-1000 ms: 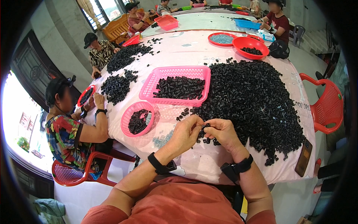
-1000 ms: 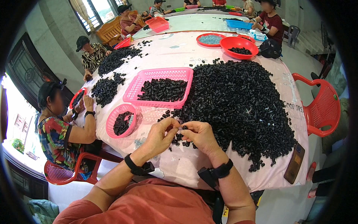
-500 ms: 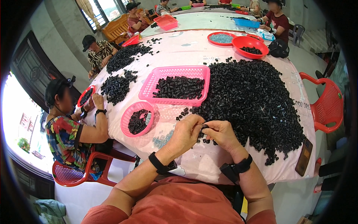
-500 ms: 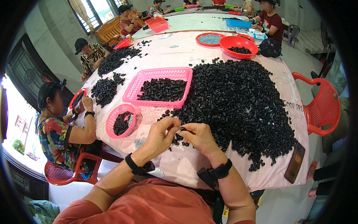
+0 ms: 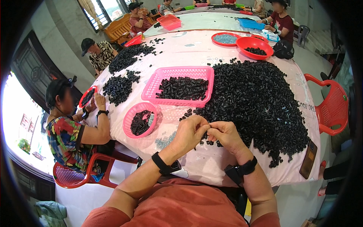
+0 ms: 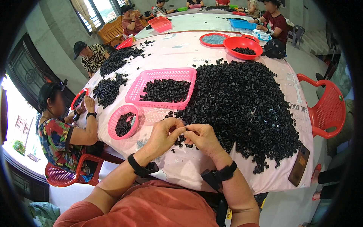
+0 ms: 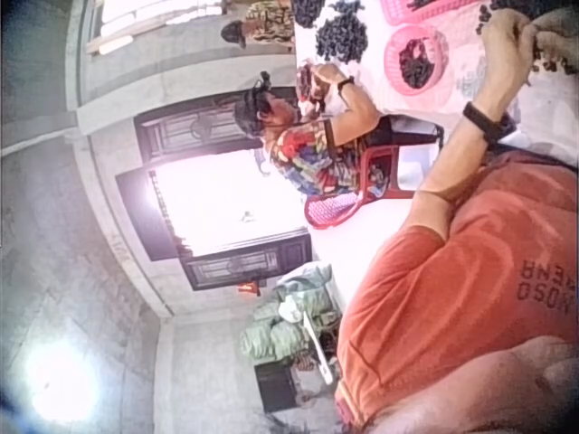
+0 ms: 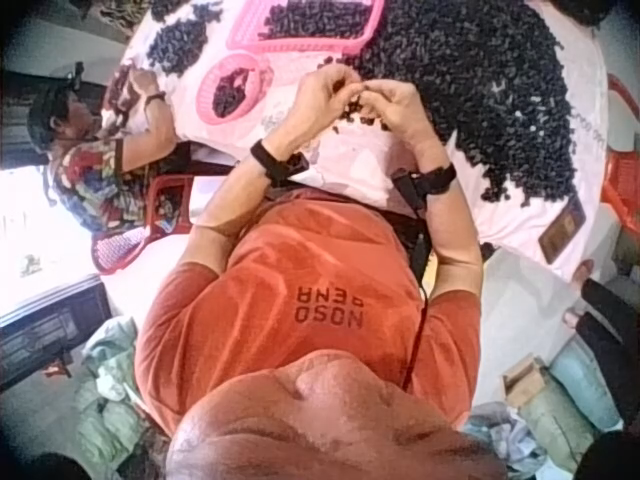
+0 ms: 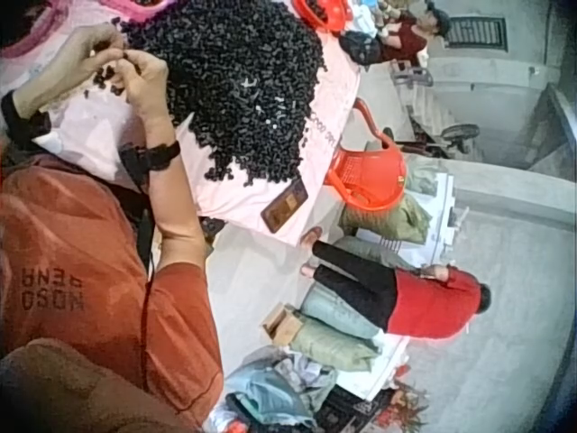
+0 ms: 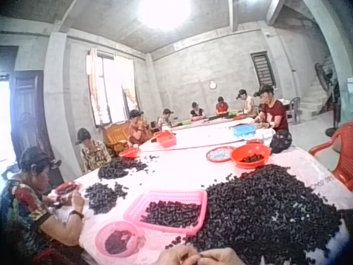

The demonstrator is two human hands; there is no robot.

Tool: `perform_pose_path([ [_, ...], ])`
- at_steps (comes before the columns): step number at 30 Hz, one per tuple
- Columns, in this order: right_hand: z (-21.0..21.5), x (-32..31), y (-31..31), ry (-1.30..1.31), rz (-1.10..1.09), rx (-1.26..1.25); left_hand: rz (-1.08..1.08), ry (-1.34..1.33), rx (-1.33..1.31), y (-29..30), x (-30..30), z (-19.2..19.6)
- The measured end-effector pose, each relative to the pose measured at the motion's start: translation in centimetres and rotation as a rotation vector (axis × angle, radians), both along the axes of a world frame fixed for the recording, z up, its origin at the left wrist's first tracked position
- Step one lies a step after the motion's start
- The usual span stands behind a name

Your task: Sorting small black components at a communal work table.

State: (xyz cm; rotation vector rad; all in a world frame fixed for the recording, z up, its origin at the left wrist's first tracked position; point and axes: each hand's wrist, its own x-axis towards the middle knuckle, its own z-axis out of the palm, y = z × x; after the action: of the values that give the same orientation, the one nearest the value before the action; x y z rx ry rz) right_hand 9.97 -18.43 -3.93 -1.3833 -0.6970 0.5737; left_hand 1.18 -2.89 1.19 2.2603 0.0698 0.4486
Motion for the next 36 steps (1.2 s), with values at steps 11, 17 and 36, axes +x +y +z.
perform_pose_path([
  [11,-0.1,0.0,0.1,0.023,0.016,0.002,-0.045,-0.115,0.154,0.2,0.3,-0.3],
  [17,-0.3,0.1,0.2,0.028,0.017,0.008,-0.031,0.09,-0.004,0.4,0.3,0.5],
  [36,0.5,-0.4,0.2,-0.136,-0.106,-0.034,-0.039,-0.041,0.186,0.3,0.4,-0.3],
])
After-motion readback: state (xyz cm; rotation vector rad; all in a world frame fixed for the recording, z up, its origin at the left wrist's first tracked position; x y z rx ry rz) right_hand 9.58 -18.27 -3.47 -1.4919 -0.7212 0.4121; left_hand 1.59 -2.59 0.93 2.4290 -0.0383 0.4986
